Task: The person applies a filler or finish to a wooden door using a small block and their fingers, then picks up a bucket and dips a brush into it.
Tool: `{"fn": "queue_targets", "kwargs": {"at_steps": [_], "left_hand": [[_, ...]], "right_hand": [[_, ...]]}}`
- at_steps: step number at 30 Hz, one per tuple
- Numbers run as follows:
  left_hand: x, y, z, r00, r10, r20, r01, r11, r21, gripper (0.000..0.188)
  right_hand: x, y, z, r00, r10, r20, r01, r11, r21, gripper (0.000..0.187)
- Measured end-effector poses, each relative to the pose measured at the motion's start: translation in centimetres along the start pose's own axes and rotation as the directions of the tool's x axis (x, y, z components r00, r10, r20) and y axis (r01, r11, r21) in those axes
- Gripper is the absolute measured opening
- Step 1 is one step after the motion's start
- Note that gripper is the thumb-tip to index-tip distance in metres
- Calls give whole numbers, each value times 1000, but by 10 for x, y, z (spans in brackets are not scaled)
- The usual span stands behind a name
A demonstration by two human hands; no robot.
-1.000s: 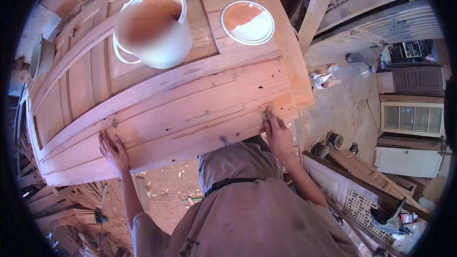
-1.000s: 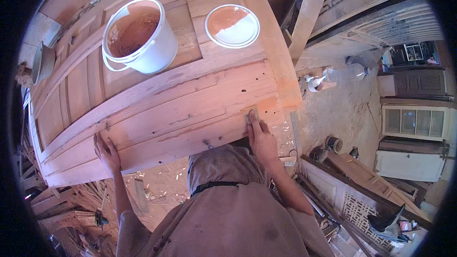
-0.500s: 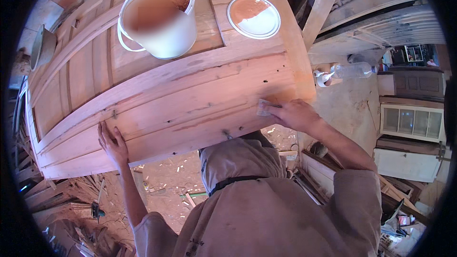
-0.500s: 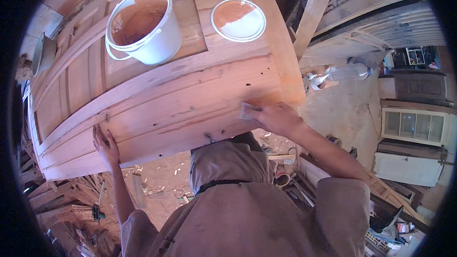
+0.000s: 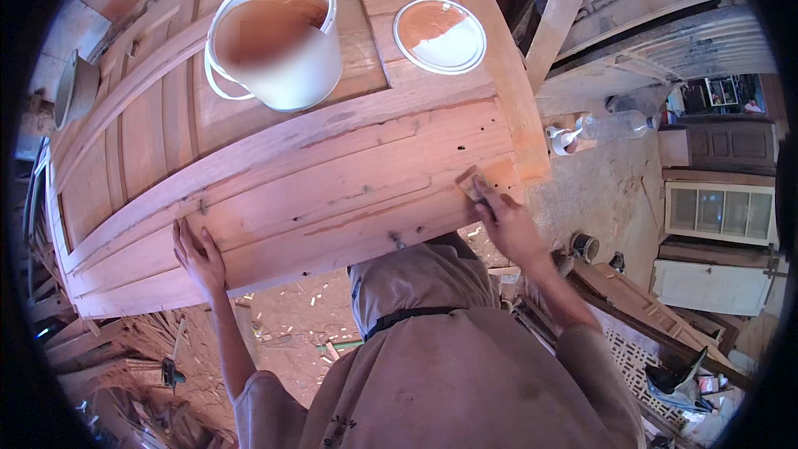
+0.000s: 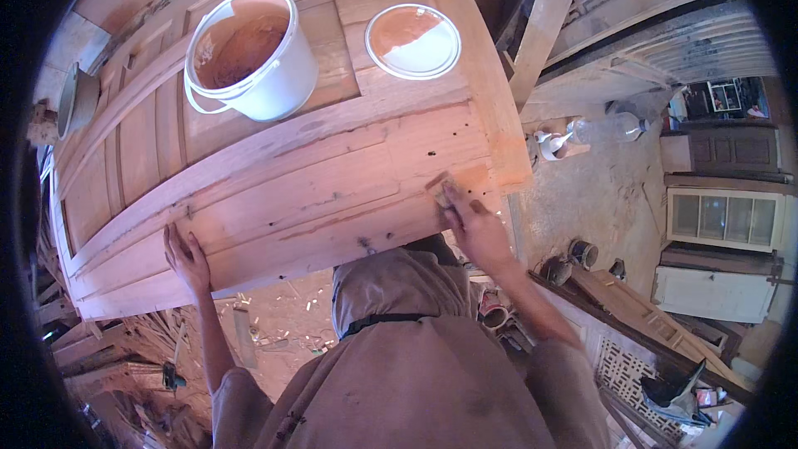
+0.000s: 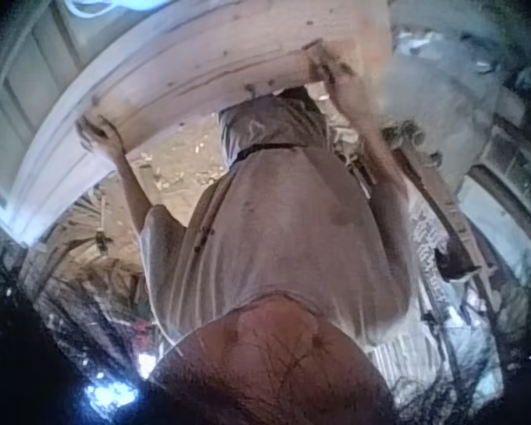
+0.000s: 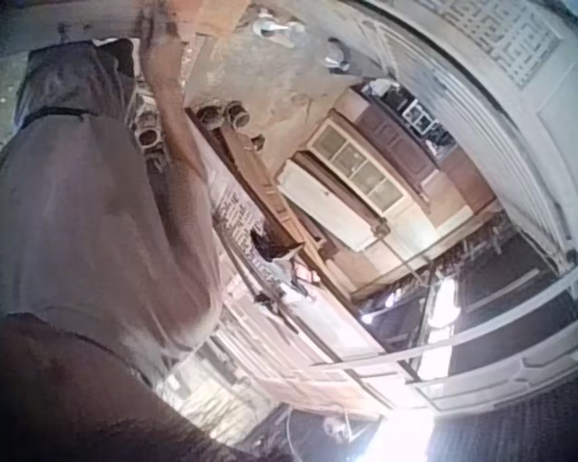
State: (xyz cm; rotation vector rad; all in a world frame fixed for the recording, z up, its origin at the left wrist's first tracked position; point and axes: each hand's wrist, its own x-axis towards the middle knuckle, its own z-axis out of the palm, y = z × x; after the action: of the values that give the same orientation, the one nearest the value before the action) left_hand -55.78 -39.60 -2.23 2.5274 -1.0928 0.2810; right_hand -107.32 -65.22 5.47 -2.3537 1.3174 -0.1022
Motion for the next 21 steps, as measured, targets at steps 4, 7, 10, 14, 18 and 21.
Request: {"fn": "queue_targets", "kwargs": {"at_steps": [4, 7, 10, 14, 18, 21], "left_hand": [[-4, -5, -1, 1000, 4, -13, -4, 1000, -5, 50], [-8, -8, -1, 1000, 4, -26, -4, 1000, -3, 49], [-3, -2, -3, 1000, -4, -29, 3, 1000, -21, 49], [0, 5, -3, 1000, -5, 3, 5, 999, -36, 51], [-6, -9, 2, 1000, 1, -11, -1, 1000, -25, 52], [-4, -4, -2, 1000, -10, -1, 10, 999, -45, 52]], "right_hand": [[-18, -11, 31, 985, 77, -154, -82, 996, -23, 48], [-33, 7, -8, 994, 34, 104, -31, 999, -31, 48], [-4, -14, -67, 949, -42, 314, 75, 993, -94, 48], [40, -12, -49, 880, -237, 412, 353, 906, -233, 45], [55, -6, -60, 825, -255, 505, 443, 846, -297, 44], [60, 6, -80, 821, -91, 563, 330, 881, -340, 43]]}}
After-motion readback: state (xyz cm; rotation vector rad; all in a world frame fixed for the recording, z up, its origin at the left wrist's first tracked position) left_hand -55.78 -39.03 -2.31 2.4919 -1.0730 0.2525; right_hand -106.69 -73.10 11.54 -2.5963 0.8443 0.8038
